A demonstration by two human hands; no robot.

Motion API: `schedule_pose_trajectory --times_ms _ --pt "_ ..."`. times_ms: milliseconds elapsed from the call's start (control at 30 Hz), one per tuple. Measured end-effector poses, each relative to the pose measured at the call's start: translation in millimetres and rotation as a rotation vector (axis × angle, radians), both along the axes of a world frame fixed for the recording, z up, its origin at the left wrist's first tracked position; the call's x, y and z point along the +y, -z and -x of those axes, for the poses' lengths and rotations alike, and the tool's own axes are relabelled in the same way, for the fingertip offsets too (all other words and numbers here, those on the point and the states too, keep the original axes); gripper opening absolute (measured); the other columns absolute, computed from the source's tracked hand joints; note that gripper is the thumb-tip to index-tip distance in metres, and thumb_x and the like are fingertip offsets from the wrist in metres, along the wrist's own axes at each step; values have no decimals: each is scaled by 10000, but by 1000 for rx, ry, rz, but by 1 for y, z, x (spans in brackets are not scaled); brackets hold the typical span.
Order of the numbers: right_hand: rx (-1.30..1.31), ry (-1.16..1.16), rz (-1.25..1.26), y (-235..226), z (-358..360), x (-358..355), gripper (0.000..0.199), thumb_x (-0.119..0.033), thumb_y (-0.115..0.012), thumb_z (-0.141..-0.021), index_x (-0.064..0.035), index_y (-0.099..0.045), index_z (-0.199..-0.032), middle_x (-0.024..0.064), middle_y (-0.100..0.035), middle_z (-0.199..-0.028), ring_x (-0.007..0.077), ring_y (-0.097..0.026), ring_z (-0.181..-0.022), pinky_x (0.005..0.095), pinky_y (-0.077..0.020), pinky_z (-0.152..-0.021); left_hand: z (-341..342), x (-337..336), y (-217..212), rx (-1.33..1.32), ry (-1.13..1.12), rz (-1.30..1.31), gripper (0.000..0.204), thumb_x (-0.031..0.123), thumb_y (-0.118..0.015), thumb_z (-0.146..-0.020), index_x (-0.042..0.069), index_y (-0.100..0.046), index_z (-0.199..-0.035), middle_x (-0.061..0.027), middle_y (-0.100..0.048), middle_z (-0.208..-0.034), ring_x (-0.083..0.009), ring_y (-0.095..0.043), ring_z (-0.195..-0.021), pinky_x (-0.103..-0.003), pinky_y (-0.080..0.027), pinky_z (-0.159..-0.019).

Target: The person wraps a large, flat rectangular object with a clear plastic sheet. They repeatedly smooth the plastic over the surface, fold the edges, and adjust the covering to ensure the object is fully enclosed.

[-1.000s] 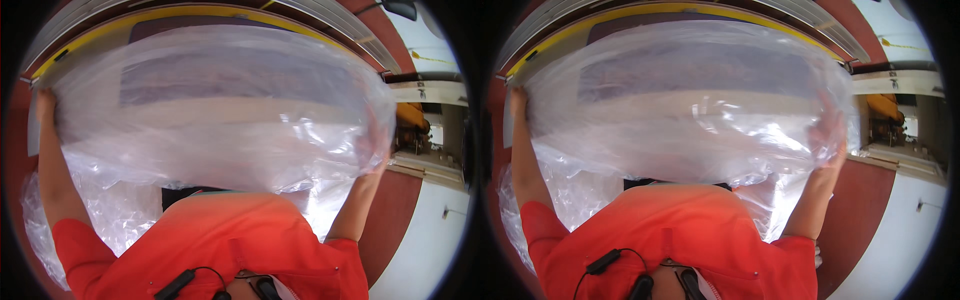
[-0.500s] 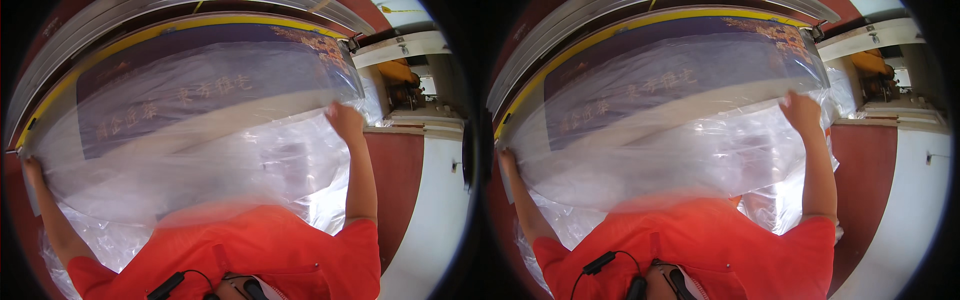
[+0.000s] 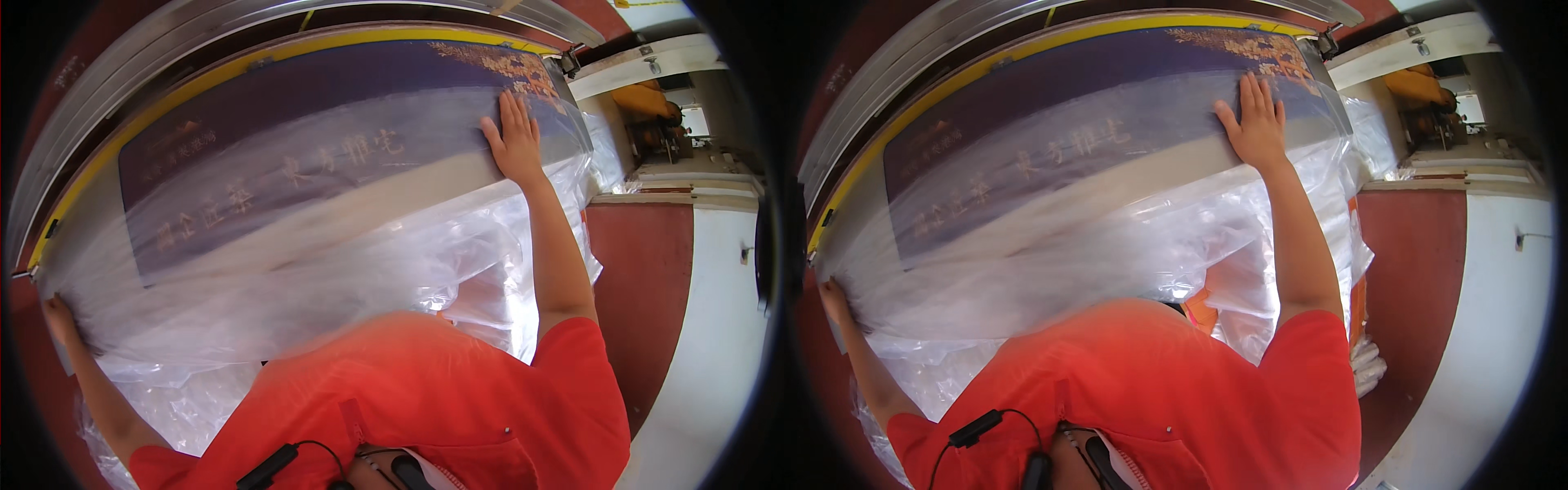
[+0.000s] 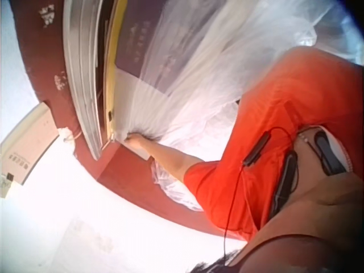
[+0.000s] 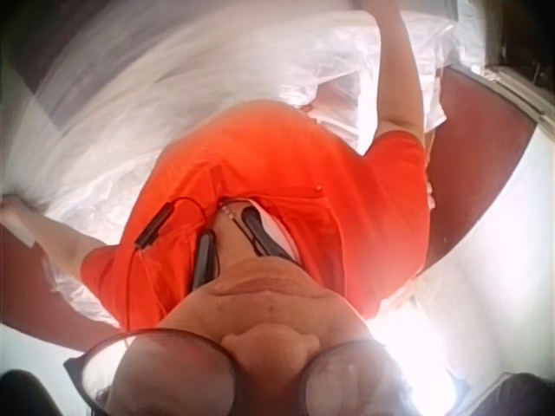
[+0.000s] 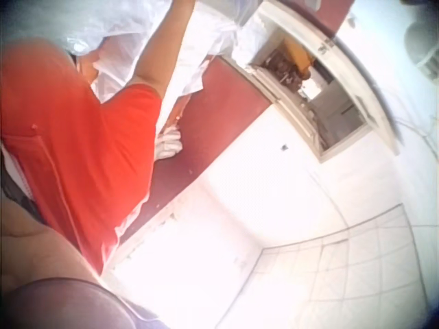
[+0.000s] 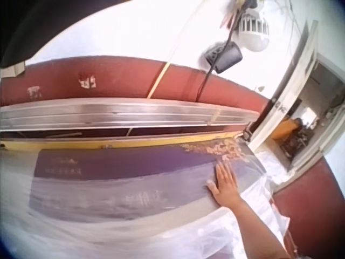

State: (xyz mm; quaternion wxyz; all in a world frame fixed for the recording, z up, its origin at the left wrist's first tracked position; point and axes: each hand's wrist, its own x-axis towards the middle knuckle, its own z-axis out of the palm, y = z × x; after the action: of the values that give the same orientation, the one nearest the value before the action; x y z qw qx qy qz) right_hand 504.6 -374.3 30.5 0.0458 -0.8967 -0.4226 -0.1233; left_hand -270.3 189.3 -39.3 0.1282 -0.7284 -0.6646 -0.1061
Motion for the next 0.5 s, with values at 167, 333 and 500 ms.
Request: schedule_pose_trajectory --times_ms 167,333,500 --pt "-155 62 -52 -5 0 -7 422 -397 -458 -780 -61 -503 -1032 112 -433 -1162 273 -310 -1145 451 -222 -921 -41 -42 -11 -60 -69 17 375 358 -427 -808 4 -527 -881 -179 -547 -898 -326 -519 -840 -373 -401 -706" --pt "-57 53 -373 2 -60 -8 217 -264 -573 -729 -78 -581 -840 66 -580 -753 277 -504 -770 329 -375 -757 33 -1 -14 -243 143 97 407 372 -452 -801 1 -545 -942 -145 -563 -915 -260 -534 -834 -322 -395 -740" --pt "-299 28 -211 -10 -43 2 168 -240 -564 -738 -76 -551 -769 52 -537 -674 222 -498 -698 311 -397 -646 73 18 -24 -527 2 202 396 328 -441 -817 -31 -543 -949 -133 -575 -895 -214 -534 -814 -291 -393 -745"
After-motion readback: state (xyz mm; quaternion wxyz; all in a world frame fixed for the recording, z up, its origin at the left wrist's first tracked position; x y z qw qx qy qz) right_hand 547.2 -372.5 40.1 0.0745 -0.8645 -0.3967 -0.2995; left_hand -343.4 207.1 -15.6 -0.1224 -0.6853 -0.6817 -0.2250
